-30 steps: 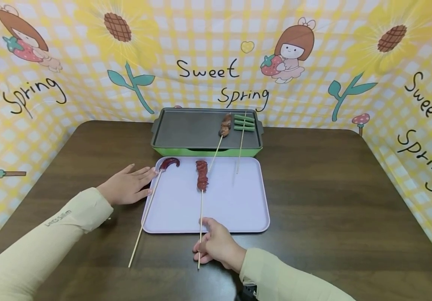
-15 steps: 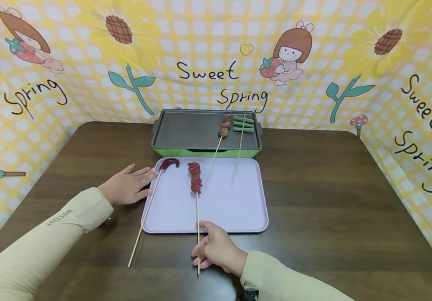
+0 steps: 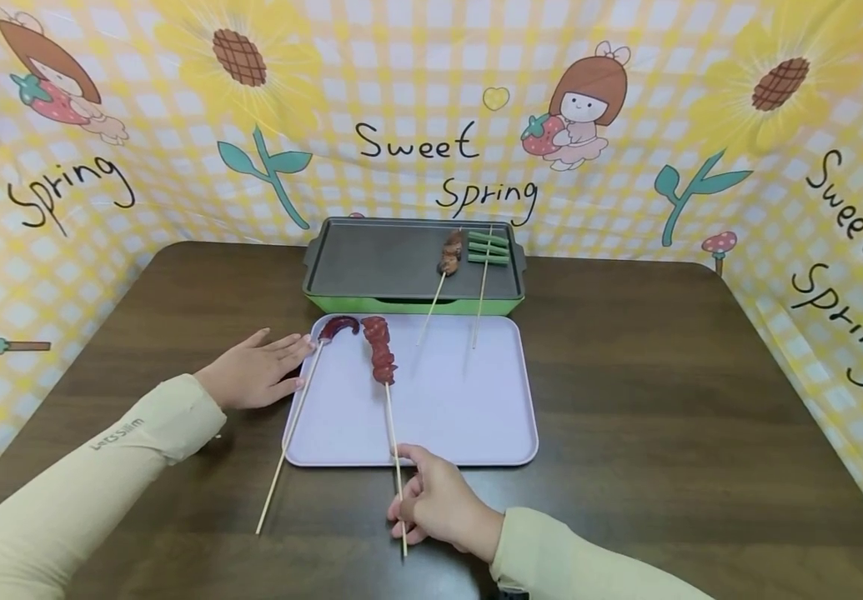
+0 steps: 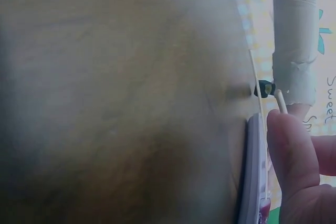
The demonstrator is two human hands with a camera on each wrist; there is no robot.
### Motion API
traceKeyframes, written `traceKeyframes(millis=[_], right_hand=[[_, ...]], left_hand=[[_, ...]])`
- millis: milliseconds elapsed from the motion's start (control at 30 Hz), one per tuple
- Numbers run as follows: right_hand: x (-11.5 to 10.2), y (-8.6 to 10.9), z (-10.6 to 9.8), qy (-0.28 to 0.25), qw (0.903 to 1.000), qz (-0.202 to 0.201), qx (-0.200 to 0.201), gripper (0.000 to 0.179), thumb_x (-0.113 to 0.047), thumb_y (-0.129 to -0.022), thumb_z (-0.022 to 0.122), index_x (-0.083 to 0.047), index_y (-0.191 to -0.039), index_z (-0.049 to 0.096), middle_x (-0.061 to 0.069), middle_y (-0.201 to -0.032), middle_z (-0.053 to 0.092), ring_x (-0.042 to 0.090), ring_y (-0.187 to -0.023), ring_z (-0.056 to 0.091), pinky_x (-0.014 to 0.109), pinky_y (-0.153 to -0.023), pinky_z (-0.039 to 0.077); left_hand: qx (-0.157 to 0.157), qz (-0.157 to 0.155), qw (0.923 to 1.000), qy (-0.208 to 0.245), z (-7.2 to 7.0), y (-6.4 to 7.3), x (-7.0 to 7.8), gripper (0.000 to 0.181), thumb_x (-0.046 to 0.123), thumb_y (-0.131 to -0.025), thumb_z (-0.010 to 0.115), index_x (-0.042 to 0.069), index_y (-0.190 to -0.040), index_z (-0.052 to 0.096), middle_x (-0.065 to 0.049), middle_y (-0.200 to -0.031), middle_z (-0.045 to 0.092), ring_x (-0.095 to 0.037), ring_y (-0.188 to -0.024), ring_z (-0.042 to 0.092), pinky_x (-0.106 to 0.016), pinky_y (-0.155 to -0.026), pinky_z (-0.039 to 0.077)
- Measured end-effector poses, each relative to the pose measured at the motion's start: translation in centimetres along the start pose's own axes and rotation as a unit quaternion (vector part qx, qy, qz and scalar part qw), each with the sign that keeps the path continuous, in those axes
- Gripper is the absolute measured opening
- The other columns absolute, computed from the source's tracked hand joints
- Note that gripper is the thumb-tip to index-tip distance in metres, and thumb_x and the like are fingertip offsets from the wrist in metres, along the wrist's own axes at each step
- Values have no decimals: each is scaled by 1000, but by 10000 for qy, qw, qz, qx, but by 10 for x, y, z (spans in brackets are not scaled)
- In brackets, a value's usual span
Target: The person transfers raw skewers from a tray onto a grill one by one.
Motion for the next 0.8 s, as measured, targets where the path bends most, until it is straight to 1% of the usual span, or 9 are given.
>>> traceKeyframes(millis=[467,667,800], right_hand=[[-5,1,-6,175,9990,-390,110,68,18,-79,49,12,-143,25,11,-70,64,12,-56,61,22,-48,50],[-9,-5,-10,262,9983,-492,186,68,17,-80,50,11,-143,26,11,-70,64,12,-57,62,23,-49,51],[-11,-12,-15,259,9980,-518,240,66,17,-81,50,10,-142,28,13,-70,64,14,-57,63,25,-49,52]], left_hand=[[-55,-13,10000,46,-4,2,3,62,40,-101,39,-3,-147,33,-17,-152,30,-31,-141,27,-59,-111,14],[-111,-78,9999,37,-3,2,1,64,41,-101,39,-2,-147,31,-16,-153,29,-31,-141,26,-59,-111,13],[-105,-64,9999,53,-3,2,2,63,40,-101,39,-2,-147,32,-17,-153,29,-31,-141,26,-59,-111,14]])
Point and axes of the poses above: each hand's wrist, its own y-axis away from the middle knuckle, its own z-axis out of the palm, x = y × z, the point moved 1 cm from there along -y, towards the middle knuckle
